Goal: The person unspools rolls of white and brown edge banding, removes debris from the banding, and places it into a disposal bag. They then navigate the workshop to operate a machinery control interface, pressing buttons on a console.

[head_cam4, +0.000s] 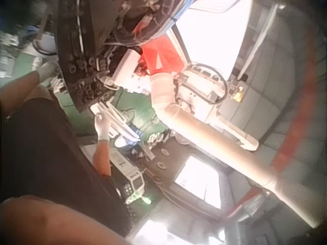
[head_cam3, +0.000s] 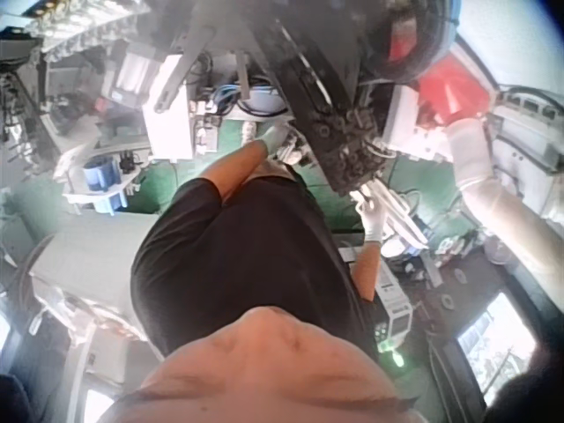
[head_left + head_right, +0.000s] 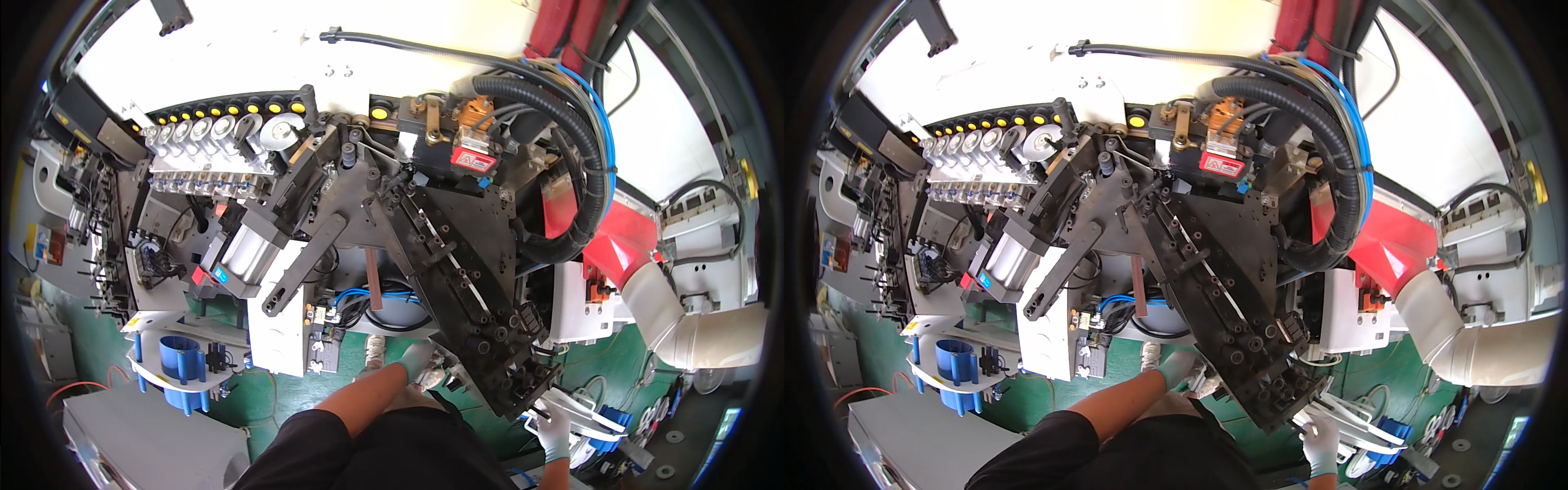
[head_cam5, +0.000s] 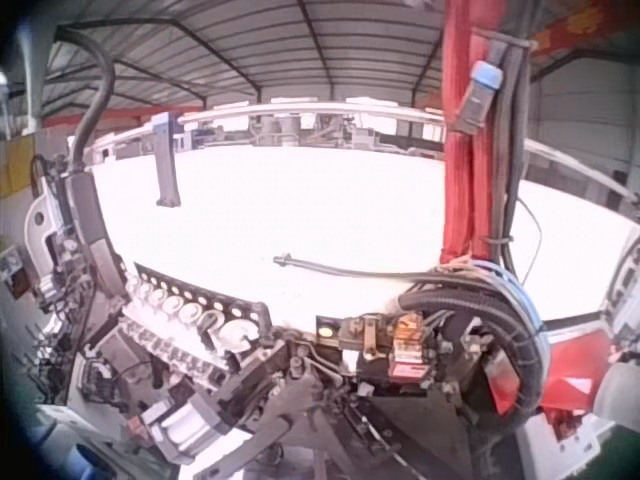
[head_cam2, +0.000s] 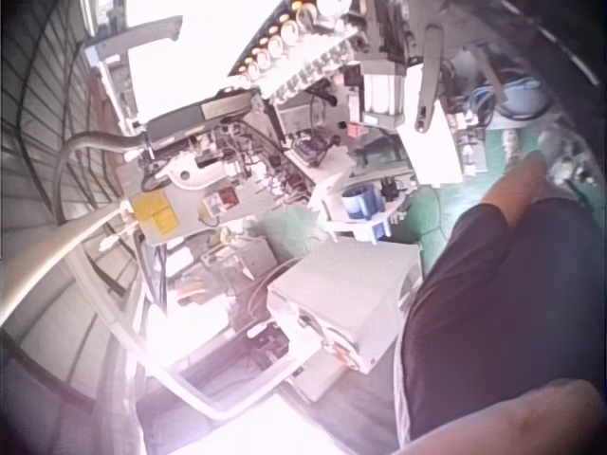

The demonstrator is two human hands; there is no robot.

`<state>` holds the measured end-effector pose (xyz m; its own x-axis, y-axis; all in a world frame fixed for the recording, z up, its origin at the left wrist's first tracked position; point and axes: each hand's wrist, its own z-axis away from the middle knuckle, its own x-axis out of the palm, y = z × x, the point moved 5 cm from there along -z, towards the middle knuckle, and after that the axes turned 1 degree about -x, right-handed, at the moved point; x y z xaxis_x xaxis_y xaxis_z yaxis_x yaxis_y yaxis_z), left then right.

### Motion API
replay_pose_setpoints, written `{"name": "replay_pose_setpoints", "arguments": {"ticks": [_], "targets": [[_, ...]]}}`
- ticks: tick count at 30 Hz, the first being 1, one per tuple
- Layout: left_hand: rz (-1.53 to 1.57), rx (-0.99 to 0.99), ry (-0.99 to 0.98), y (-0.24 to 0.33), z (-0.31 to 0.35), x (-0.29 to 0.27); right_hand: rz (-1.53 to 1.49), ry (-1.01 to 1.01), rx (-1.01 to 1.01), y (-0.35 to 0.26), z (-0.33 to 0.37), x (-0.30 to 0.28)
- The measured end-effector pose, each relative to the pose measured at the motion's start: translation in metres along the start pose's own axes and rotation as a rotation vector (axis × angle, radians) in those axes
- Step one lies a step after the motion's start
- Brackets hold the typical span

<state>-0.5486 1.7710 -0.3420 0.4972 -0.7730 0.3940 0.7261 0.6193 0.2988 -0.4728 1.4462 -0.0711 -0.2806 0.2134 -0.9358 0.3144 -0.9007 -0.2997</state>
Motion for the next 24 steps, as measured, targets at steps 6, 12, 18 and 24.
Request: {"name": "replay_pose_setpoints", "arguments": {"ticks": [6, 12, 18, 24], "targets": [[0.04, -0.126, 0.001, -0.007, 0.002, 0.01, -0.085, 0.022, 0.119, -0.008, -0.008, 0.023], [0.132, -0.242, -0.133, -0.001, 0.013, 0.007, 0.037, -0.007, 0.053, -0.053, -0.027, 0.022], [0.298, -0.218, -0.225, -0.027, -0.003, 0.006, -0.039, 0.094, 0.146, -0.008, 0.016, 0.009], [0.561, -0.252, -0.445, -0.039, 0.004, 0.005, 0.03, 0.123, 0.123, -0.045, 0.012, 0.001]]}}
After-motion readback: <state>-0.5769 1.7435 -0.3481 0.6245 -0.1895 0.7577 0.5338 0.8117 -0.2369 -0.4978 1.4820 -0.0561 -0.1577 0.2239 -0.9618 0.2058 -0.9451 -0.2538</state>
